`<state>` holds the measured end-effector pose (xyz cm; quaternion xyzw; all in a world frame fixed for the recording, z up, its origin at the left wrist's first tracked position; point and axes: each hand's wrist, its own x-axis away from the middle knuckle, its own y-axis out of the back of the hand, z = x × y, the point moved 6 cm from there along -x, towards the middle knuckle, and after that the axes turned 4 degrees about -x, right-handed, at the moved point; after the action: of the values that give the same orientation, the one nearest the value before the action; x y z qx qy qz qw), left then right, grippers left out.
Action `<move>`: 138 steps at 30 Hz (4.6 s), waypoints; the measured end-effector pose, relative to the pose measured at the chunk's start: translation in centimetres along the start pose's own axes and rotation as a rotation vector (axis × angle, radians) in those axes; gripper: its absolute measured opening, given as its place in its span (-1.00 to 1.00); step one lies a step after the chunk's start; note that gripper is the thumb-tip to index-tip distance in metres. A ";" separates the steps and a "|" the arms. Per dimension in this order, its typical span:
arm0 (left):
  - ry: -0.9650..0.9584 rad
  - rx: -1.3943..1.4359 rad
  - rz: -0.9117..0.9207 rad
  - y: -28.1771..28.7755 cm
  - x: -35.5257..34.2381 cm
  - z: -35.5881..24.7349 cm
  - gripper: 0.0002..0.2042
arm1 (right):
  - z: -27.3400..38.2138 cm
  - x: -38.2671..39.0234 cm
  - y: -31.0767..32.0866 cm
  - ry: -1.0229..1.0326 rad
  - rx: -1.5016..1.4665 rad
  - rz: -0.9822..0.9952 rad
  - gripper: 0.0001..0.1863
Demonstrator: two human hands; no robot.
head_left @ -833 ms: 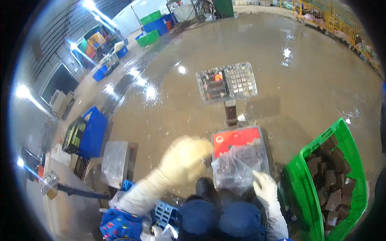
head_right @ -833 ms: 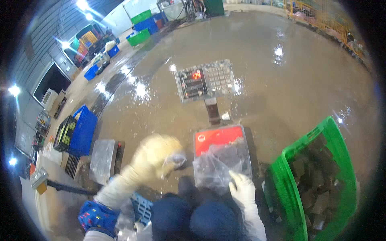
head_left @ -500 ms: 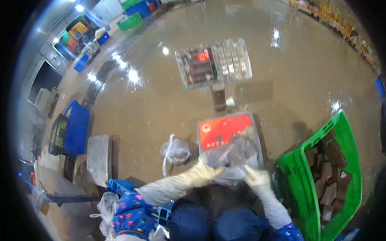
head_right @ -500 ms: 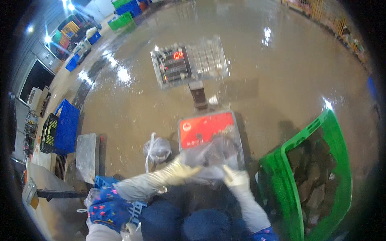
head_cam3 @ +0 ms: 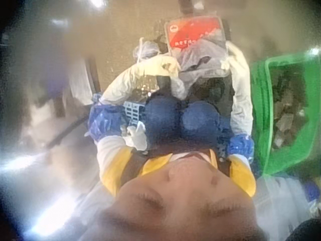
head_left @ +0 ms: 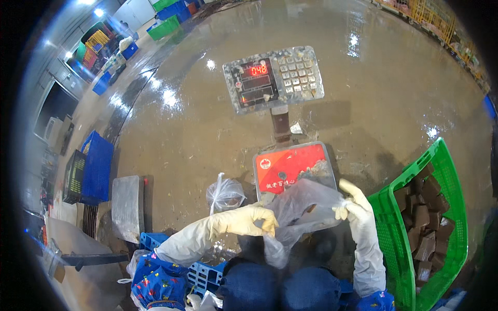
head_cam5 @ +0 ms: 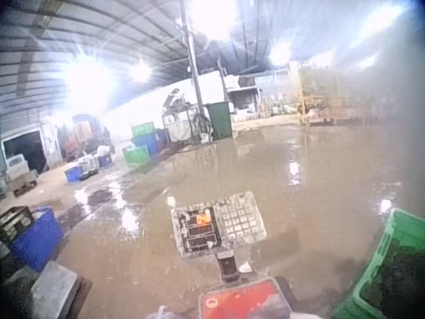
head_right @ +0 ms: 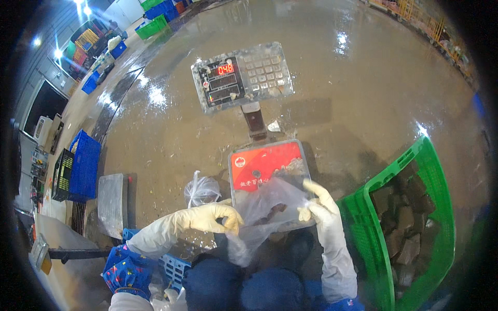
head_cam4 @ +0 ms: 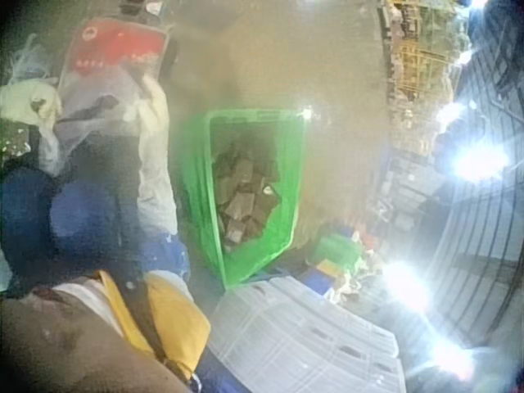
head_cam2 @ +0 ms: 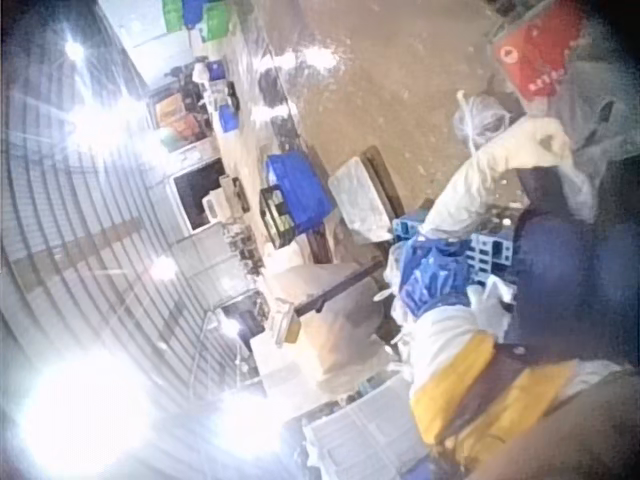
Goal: The person sits on the floor and repeatedly picks brown rectangular blocks from a green crate, places them into clear plastic bags on a digital scale, ties the bags, and sets them aside. The process is repeated for multiple units.
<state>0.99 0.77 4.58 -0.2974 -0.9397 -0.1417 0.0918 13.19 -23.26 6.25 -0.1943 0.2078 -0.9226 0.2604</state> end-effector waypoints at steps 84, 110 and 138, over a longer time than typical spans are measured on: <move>0.191 0.358 -0.313 -1.0 -5.3 4.2 -0.63 | -5.9 -3.1 -6.5 0.761 1.523 0.398 -0.76; 0.721 -0.508 -1.354 -5.8 29.5 7.2 -0.47 | -11.8 -0.2 12.2 0.109 1.060 -0.092 -0.58; 0.532 -1.147 -1.382 -32.8 38.8 -16.4 -0.80 | -4.3 32.2 -37.3 0.831 1.072 1.376 -0.27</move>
<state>-47.99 -9.49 23.04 0.3693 -0.6427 -0.6701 0.0385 -29.08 -11.07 28.81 0.4566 -0.0969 -0.5358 0.7036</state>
